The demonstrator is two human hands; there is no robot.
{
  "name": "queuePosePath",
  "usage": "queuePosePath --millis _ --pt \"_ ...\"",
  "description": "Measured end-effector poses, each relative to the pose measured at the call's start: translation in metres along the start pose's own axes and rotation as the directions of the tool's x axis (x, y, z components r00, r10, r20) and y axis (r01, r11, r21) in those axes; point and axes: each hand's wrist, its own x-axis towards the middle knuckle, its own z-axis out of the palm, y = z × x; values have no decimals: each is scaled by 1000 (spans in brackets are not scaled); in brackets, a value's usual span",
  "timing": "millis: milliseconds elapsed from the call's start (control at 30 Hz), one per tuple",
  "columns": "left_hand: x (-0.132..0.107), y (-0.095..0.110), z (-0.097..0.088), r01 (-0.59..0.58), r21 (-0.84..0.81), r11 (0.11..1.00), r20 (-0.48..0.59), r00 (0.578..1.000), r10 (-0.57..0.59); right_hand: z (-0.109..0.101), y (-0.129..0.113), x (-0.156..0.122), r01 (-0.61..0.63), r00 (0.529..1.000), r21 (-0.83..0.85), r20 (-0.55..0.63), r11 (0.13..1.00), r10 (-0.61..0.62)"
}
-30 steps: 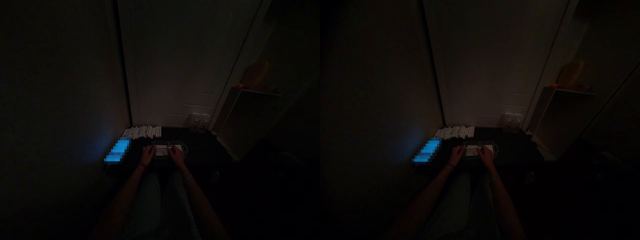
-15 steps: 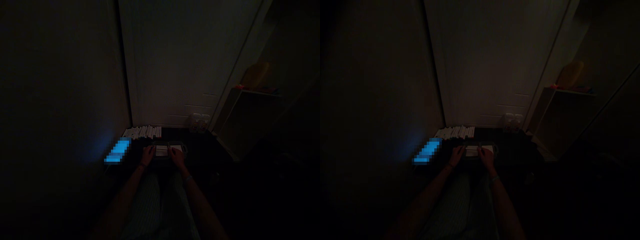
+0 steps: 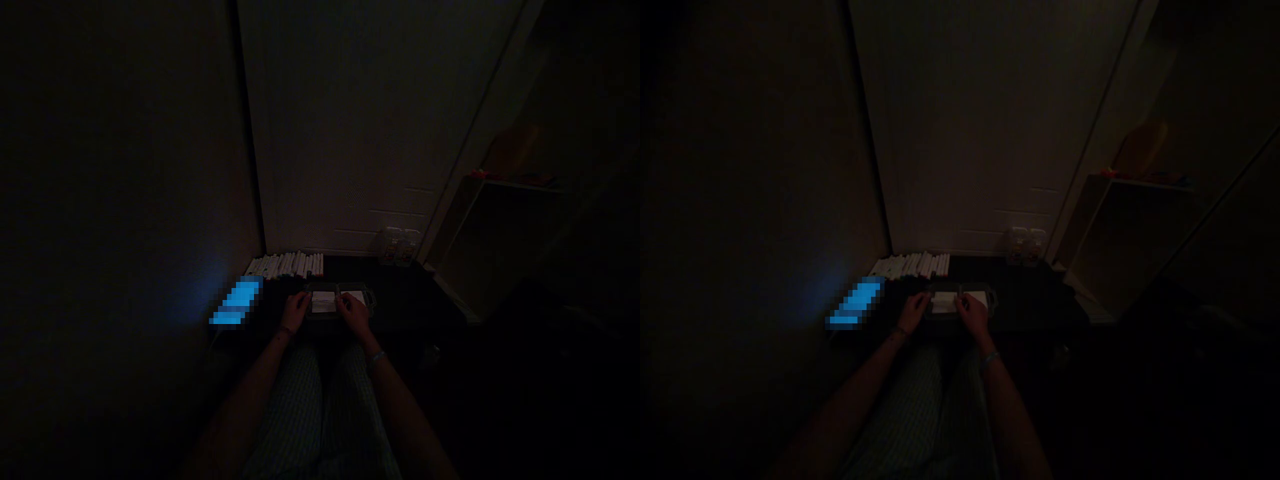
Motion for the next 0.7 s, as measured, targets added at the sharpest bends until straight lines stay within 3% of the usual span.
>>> queuePosePath --millis 200,400,700 --pt "0 2 0 4 19 1000 -11 1000 -4 1 2 0 13 1000 -5 -3 1000 -13" --pt "0 4 -1 -63 1 998 40 997 63 2 4 0 24 999 -3 -32 1000 -24" --pt "1 4 -3 -34 22 999 3 999 34 2 3 1 4 999 26 -32 1000 -3"
